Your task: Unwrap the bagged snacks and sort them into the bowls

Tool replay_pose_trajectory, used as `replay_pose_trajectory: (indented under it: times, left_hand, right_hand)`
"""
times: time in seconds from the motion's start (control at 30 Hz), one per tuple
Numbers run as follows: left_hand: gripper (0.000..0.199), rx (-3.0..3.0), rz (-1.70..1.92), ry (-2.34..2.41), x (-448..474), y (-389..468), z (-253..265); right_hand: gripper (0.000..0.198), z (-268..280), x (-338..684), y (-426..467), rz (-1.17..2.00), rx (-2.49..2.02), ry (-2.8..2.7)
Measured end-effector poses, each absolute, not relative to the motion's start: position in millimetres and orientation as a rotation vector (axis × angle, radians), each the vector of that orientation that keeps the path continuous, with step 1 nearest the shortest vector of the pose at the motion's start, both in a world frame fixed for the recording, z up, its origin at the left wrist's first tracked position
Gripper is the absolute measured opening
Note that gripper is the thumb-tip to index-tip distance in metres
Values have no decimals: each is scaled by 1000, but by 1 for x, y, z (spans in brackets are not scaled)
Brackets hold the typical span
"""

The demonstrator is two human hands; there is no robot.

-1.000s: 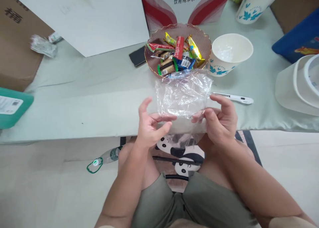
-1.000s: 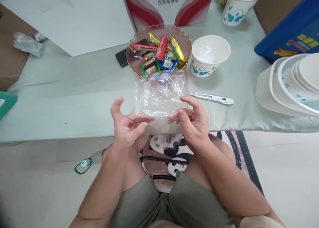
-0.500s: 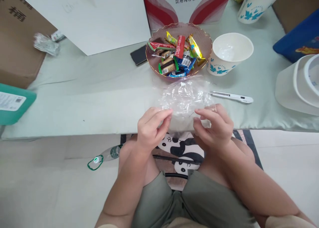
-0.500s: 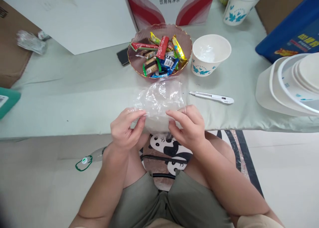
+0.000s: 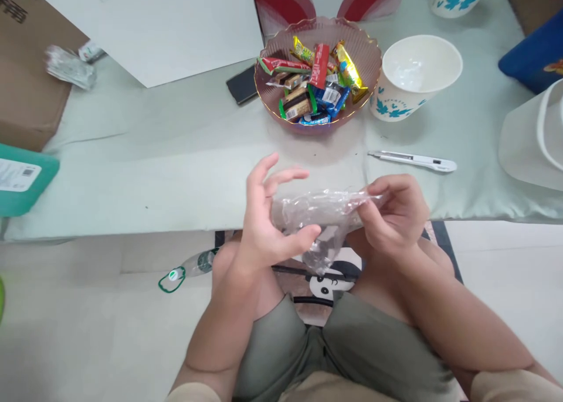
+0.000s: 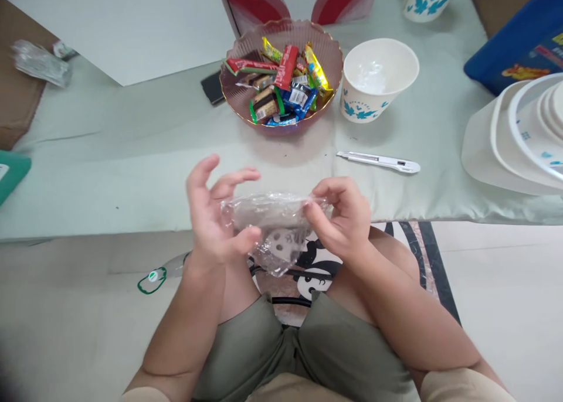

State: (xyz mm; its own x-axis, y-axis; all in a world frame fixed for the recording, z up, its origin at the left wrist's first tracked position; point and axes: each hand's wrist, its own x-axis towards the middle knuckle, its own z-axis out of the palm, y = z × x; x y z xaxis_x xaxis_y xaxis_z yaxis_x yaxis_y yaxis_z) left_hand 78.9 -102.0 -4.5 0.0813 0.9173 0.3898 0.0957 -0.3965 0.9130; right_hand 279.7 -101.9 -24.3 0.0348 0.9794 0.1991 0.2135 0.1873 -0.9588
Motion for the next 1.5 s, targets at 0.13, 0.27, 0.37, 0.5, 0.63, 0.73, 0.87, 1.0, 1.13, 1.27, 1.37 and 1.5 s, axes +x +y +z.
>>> replay_pose_trajectory:
  times: [0.13,0.27,0.37,0.5,0.63,0.73,0.87,1.0,1.13,1.27,1.37,1.5]
  left_hand:
    - [36,1187,989,1132,81,-99,-9]
    - [15,831,1012,1199,86,-81,-16]
    - [14,719,1109,1125,87,-63,-18]
    - [14,695,1118,994,83,-51,-20]
    - [28,656,1016,971,77,-52,-26]
    - [41,643,1056,1001,71,-52,-31]
    - [53,742,972,957,64,-53,-33]
    - [46,938,828,983,64,-55,-33]
    - [29,987,883,1030,66,-55,-34]
    - [21,949,923,994,65,-53,-35]
    - [19,893,925,938,64,-52,-36]
    - [17,800,913,870,63,-51,-35]
  right_hand:
    - [36,-23,276,-100,946,-1220,-1251]
    - [58,-29,278,-91,1046,-1176,-1207]
    - [67,-39,281,-85,1027,-1127,-1281]
    - [71,-40,281,-83,1166,-1054,-1279]
    - [36,-25,277,-85,1484,-1190,-1234]
    - [16,-18,274,-86,1475,-1283,-1200]
    - [11,-20,275,-83,1296,-1317,-1156]
    - [23,-25,276,-80,1200,-1320,-1329]
    - [21,-29,275,-77,1178,-1432,-1446]
    - [23,-31,276,-72,1284,-1347,-1327]
    - [20,-33,280,-70,1339,-1239,-1224]
    - [10,-33,282,-74,1518,-1099,-1056]
